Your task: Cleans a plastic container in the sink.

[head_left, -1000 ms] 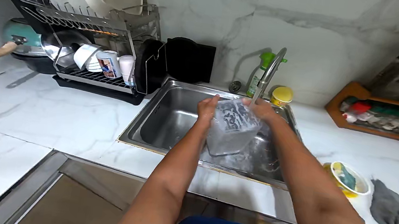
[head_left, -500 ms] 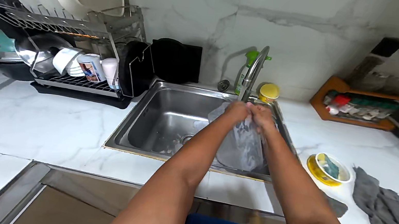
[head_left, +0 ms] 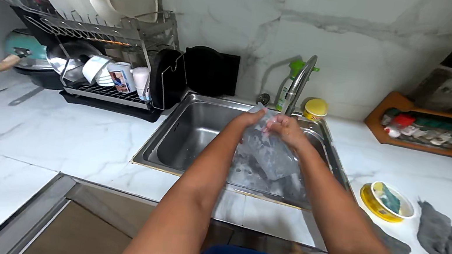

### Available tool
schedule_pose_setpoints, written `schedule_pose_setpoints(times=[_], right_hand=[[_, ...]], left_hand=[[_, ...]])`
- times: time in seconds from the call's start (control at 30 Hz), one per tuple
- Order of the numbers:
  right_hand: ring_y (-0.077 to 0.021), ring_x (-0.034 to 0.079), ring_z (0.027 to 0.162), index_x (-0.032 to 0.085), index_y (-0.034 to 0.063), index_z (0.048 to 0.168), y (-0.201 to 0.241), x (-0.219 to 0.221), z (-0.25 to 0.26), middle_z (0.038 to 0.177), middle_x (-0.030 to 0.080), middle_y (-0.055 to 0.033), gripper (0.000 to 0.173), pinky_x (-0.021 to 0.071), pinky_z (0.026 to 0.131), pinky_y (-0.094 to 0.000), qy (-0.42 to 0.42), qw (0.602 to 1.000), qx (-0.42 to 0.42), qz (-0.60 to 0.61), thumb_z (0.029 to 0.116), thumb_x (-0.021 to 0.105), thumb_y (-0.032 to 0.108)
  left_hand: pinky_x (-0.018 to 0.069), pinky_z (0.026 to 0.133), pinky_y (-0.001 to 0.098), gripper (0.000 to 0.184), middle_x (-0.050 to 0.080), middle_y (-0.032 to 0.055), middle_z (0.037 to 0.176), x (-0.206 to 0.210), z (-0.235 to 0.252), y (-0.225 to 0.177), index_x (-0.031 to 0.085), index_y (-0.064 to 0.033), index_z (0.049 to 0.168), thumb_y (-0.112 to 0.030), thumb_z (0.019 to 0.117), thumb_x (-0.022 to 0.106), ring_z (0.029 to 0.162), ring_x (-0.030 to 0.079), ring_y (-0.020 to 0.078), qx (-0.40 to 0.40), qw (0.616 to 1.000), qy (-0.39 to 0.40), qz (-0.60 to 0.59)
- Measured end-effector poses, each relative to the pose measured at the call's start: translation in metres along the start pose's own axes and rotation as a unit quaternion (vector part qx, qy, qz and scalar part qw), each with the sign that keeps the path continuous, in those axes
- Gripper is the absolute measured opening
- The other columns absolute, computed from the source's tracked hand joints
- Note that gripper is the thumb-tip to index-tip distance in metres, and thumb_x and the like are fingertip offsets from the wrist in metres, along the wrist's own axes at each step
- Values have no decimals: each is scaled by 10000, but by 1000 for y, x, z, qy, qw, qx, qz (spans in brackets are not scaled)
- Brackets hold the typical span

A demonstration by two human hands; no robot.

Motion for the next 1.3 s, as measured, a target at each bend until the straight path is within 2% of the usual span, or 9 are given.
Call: schedule_pose_setpoints(times=[0.1,0.17,0.33,0.5,0.73,0.87,1.07,1.17,1.3], right_hand=[[-213,713,855,630,-85,1086,8,32,-6,957,716,-174,131,596,841,-399,38,991,-73,-104,988,631,2],[-269,718,892,654,-69,1102,9,51,-12,978,720,-190,168,587,877,-466,38,981,-100,-161,984,658,50],[-384,681,1140,631,8,1340,-14,83,-28,1199,708,-233,336,499,1039,-573,109,951,-96,-274,1020,573,91],[-485,594,1243,651,21,1328,-115,21,-13,1285,654,-286,375,427,1061,-683,155,898,40,-410,964,564,20],[-339,588,1321,625,23,1377,-34,108,-2,1381,636,-208,367,420,1146,-531,182,948,-10,-259,1018,587,92],[-446,614,1243,639,41,1365,-112,58,-11,1281,669,-265,359,433,1090,-628,156,907,-1,-392,1029,531,106],[-413,651,1176,640,-33,1306,-97,51,-10,1211,693,-255,334,466,1066,-597,99,932,47,-344,1022,572,130],[-363,683,1092,659,-48,1224,-70,89,-6,1146,703,-233,287,510,1023,-550,102,954,47,-277,995,595,114],[-314,675,1155,583,-37,1358,-54,116,-18,1215,697,-212,388,497,1062,-498,132,960,-13,-245,1009,587,135]], left_hand=[[463,1056,496,719,554,291,1380,-2,-6,11,443,50,1473,-540,1064,470,1248,565,355,45,994,9,-100],[543,790,478,677,609,309,1184,-2,20,36,432,57,1440,-453,1014,564,985,623,343,89,979,-30,-182],[525,969,509,883,488,208,1495,-12,30,55,175,-173,1642,-189,911,670,1267,556,320,116,928,-98,-342],[527,966,463,838,515,197,1473,-54,6,58,244,-174,1634,-125,895,635,1236,577,285,189,907,-165,-339],[506,1011,505,844,478,179,1530,-23,16,59,279,-191,1627,-160,893,695,1302,547,305,245,904,-179,-300],[522,962,459,709,573,219,1391,-61,7,59,372,-99,1574,-119,925,657,1191,597,287,182,920,-172,-300],[363,1151,588,1048,192,144,1705,-66,9,92,-16,-273,1667,-615,932,649,1507,320,346,186,903,-272,-277],[292,1223,539,1224,50,189,1718,-17,23,114,-82,-221,1660,-408,856,822,1554,208,348,204,883,-287,-311],[504,1012,541,1262,297,313,1592,1,31,120,-27,-237,1661,-218,796,892,1327,500,414,155,888,-284,-328]])
Point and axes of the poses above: each hand's wrist, its own z-axis towards the middle knuckle, its own x-axis out of the palm, y = z × x, the point moved 10 cm from there along z, towards the middle knuckle
